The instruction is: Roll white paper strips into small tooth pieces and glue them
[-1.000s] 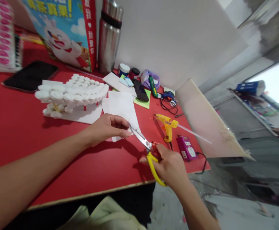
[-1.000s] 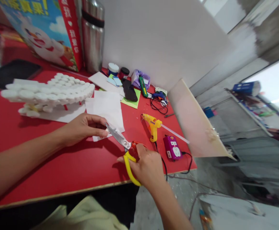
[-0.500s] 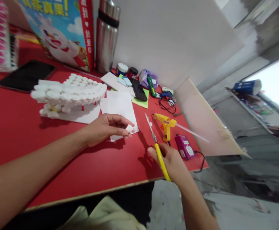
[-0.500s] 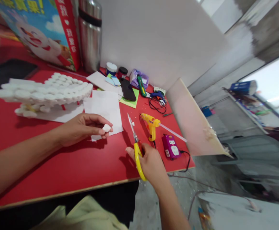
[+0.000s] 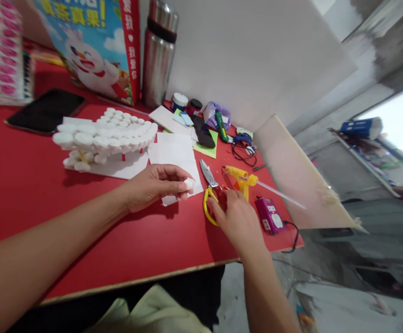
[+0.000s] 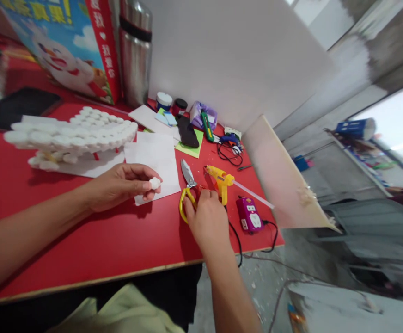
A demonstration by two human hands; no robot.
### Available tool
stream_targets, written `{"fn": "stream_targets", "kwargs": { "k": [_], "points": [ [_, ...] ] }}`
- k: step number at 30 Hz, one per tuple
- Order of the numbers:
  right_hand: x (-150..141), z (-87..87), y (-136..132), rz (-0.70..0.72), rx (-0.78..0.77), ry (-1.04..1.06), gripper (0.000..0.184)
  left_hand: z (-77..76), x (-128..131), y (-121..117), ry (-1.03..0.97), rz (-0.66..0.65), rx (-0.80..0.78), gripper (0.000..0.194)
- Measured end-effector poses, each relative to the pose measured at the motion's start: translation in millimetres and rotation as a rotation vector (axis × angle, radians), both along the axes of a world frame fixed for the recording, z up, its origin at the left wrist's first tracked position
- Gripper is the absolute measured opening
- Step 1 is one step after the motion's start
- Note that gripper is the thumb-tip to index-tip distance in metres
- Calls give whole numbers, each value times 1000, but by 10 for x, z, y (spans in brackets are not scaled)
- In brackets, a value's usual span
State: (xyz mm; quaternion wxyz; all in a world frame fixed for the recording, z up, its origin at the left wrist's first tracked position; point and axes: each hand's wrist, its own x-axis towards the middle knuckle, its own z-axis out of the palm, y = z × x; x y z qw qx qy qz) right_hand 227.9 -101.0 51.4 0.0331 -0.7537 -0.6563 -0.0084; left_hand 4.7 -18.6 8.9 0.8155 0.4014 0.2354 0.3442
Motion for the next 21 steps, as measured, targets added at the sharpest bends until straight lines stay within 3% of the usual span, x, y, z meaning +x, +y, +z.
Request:
{"fn": "stream_targets", "kwargs": {
  "k": [4, 8, 13, 21],
  "points": [
    [-121, 106, -26, 253, 329, 399, 29, -8, 6, -2, 25, 26, 26, 26],
    [-340, 70, 43, 373, 306, 845, 36, -17, 6, 10, 20, 75, 51, 28],
    [-475, -46, 131, 351, 340, 956, 38, -30, 5, 37, 20, 86, 91, 28],
    [-504, -69, 153, 299, 325, 1005, 38, 13, 10, 39, 106, 144, 133, 27]
  ]
}}
